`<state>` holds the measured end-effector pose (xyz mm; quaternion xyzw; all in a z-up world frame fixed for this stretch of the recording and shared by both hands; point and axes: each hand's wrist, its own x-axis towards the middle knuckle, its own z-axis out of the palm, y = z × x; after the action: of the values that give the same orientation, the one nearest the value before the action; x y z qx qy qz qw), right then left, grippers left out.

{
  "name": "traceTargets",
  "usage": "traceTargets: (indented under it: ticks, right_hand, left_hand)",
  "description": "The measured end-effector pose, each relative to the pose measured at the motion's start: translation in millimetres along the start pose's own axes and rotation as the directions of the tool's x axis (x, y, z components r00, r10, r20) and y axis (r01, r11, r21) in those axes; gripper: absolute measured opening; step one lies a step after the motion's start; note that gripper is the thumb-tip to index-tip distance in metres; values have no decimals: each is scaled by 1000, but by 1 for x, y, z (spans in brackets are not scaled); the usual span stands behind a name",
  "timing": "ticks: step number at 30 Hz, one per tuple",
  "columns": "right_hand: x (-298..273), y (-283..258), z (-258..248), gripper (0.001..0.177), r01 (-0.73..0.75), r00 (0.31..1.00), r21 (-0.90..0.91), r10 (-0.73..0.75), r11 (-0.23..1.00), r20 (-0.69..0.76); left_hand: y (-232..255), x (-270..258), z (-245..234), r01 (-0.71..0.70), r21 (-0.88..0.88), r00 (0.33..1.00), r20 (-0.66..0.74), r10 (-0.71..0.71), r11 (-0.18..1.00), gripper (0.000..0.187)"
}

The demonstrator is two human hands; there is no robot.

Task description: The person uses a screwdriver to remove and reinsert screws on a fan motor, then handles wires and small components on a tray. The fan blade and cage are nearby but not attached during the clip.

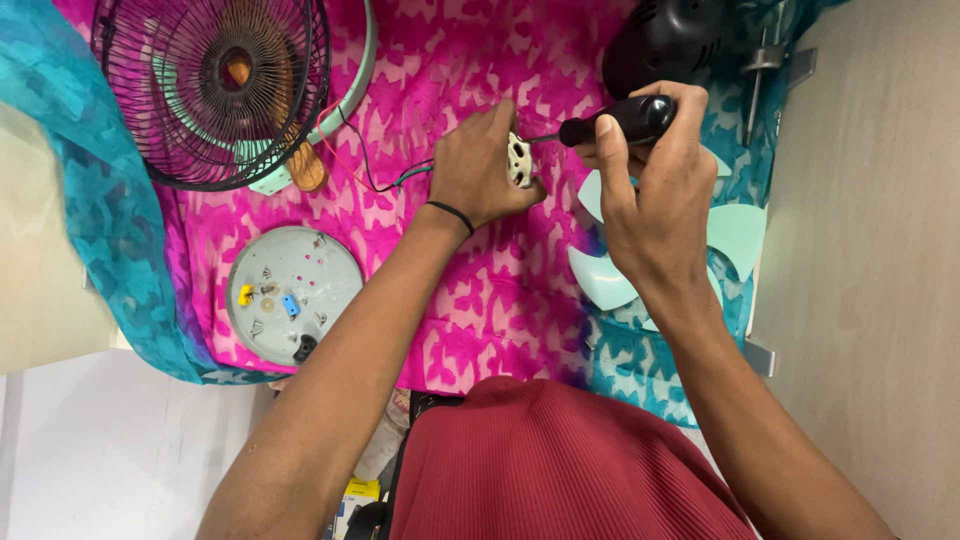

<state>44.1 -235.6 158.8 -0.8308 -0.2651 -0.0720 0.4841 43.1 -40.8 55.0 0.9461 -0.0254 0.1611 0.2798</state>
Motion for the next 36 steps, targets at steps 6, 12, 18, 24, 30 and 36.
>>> traceTargets:
  ticks: [6, 12, 18, 24, 30, 36]
  right_hand:
    - [-4, -1, 3, 20, 27, 999, 10, -28, 1000, 19]
    - [-8, -7, 0, 21, 35, 995, 2, -35, 999, 92]
    - [-3, -11, -1, 22, -9, 996, -25, 11, 1000, 91]
    - [0, -8, -7, 21, 1, 993, 0, -1, 1000, 116]
    - [15, -9, -18, 23, -11, 985, 47, 2, 999, 175]
    - [58, -29, -27, 28, -27, 958, -226, 90, 974, 273]
  left_hand:
    - [1, -2, 0, 15, -4, 1000, -15, -15, 1000, 63]
    - [2, -2, 0, 28, -12, 999, -28, -28, 1000, 62]
    - [3, -3, 0, 22, -5, 998, -58, -22, 1000, 59]
    - [2, -3, 3, 47, 8, 998, -39, -46, 999, 58]
    - [3, -3, 1, 33, 0, 998, -55, -33, 999, 59]
    - [3, -2, -2, 58, -9, 998, -2, -58, 998, 62]
